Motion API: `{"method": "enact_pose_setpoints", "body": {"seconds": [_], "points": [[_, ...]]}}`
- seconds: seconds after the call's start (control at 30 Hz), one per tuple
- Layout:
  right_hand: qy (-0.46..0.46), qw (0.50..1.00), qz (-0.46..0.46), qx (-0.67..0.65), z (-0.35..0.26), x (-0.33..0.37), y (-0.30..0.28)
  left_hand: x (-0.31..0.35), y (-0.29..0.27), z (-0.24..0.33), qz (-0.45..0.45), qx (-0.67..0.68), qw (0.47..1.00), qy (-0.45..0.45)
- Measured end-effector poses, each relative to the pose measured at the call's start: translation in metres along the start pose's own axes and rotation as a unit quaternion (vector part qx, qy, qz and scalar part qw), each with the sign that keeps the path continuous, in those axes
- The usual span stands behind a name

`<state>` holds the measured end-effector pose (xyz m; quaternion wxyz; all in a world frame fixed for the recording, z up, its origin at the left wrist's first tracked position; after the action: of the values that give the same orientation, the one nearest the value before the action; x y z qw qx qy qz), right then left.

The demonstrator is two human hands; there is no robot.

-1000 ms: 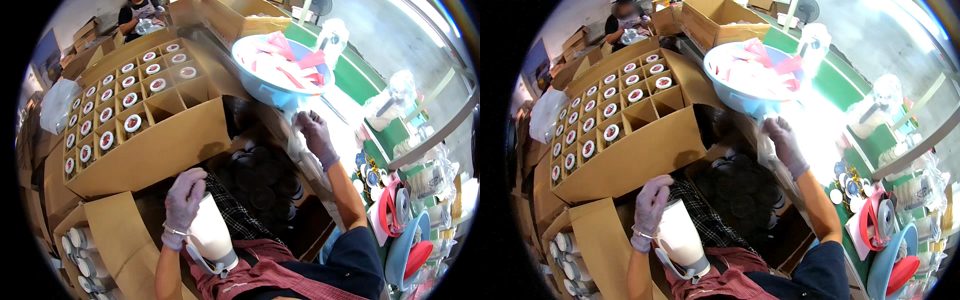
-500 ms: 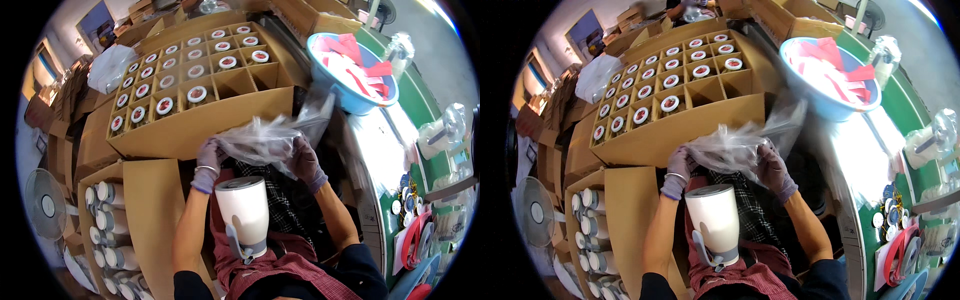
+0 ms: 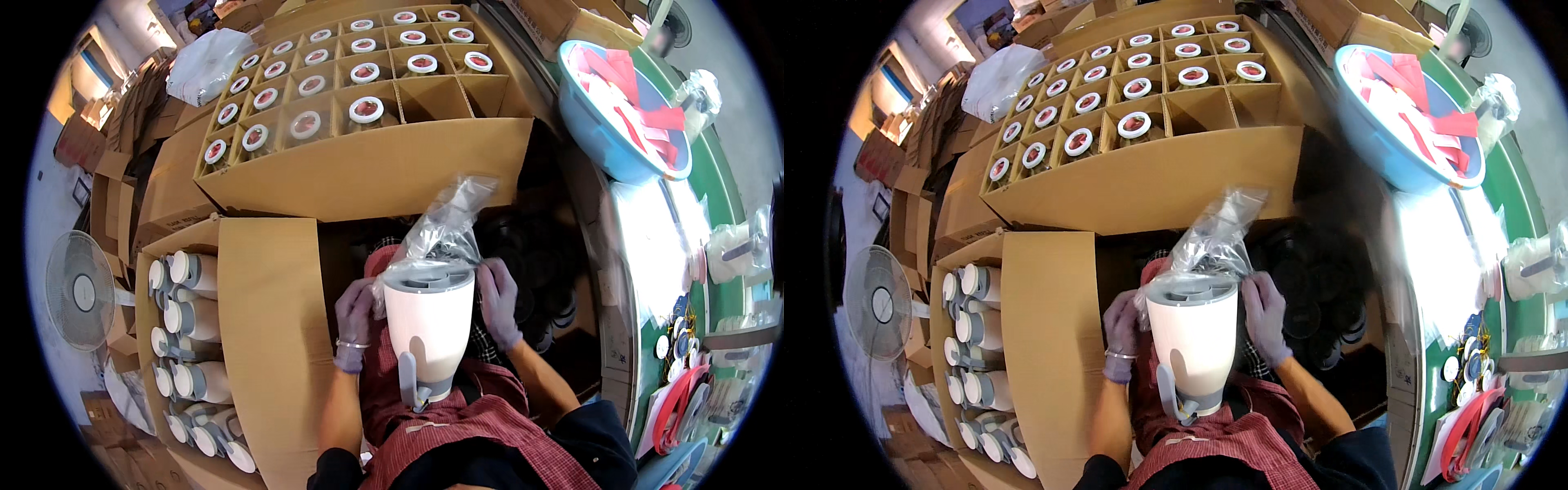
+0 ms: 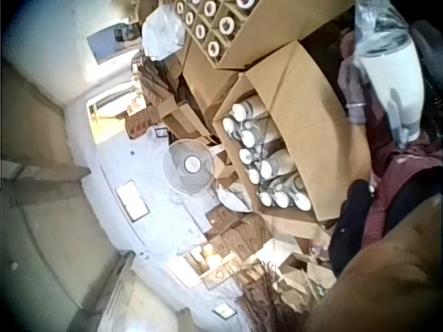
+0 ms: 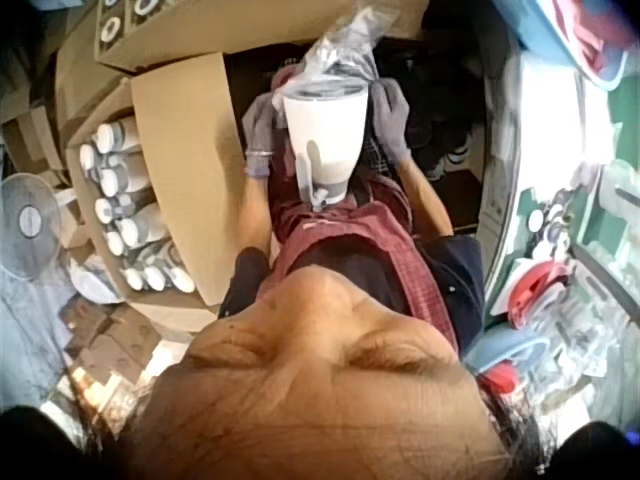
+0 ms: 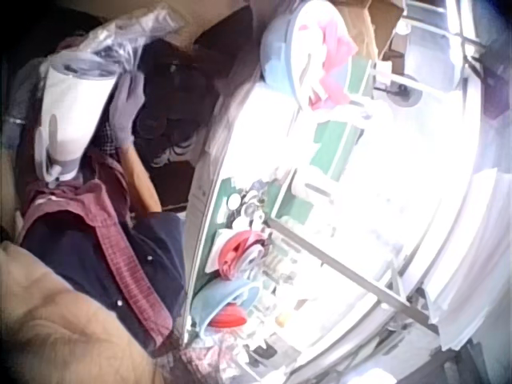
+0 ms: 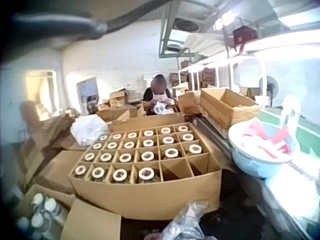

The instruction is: The person places white plastic rings into the openings of small jars arranged in a cardboard box. They then move to a box of white pitchers, pick one up, and insert a metal strainer and a grey lid into it. The person also handles a small plastic bag containing a yellow string and a black clip, placing these items into the pitcher before setting it aside.

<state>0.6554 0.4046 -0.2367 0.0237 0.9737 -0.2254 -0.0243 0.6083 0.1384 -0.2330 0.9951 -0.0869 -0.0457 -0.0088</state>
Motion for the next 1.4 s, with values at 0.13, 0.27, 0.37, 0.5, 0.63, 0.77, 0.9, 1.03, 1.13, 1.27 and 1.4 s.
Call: {"method": "enact_pose_setpoints", "body": {"seconds": [0.13, 0.27, 0.37, 0.5, 0.63, 0.77, 0.9, 1.03, 1.13, 1.27, 1.4], "points": [[-0.371, 0.883, -0.179, 0.223, -0.042, 0.05, -0.01, 0.041, -0.021, -0.008, -0.049, 0.092, 0.985, 0.137], [-0.348, 0.846, -0.342, 0.215, -0.026, 0.1, -0.014, 0.109, -0.021, 0.043, 0.041, -0.171, 0.974, 0.143], [-0.317, 0.872, -0.319, 0.194, -0.04, 0.103, -0.002, 0.171, -0.002, 0.004, -0.053, -0.122, 0.986, 0.101], [-0.299, 0.916, -0.211, 0.166, -0.093, 0.057, 0.047, 0.178, 0.014, 0.0, -0.106, -0.269, 0.934, 0.208], [-0.315, 0.839, -0.348, 0.276, -0.152, 0.055, 0.098, 0.15, 0.016, 0.04, 0.014, -0.217, 0.946, 0.242], [-0.423, 0.756, -0.469, 0.172, -0.154, 0.146, 0.093, 0.128, 0.013, 0.05, 0.078, -0.12, 0.972, 0.187], [-0.545, 0.729, -0.392, 0.134, -0.195, 0.121, 0.058, 0.104, 0.023, 0.088, 0.074, -0.142, 0.947, 0.28], [-0.586, 0.671, -0.246, 0.383, -0.251, 0.022, 0.028, 0.074, 0.041, 0.191, 0.075, -0.151, 0.876, 0.451], [-0.425, 0.625, -0.246, 0.607, -0.289, -0.028, -0.041, 0.044, 0.083, 0.232, 0.031, -0.123, 0.847, 0.517], [-0.429, 0.707, -0.06, 0.559, -0.308, -0.106, -0.136, 0.023, 0.002, 0.236, 0.106, -0.214, 0.854, 0.462], [-0.308, 0.714, 0.059, 0.626, -0.311, -0.137, -0.298, 0.001, -0.046, 0.154, 0.15, -0.213, 0.928, 0.265]]}}
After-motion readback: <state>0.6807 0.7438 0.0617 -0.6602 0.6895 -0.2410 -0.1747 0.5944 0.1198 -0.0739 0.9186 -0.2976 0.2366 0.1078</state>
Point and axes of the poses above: each hand's wrist, its own x-axis away from the middle knuckle, its own y-axis out of the palm, z = x × y, the point moved 4 cm from there along -x, towards the middle knuckle, and after that the axes turned 9 degrees about -x, right-handed, at the moved point
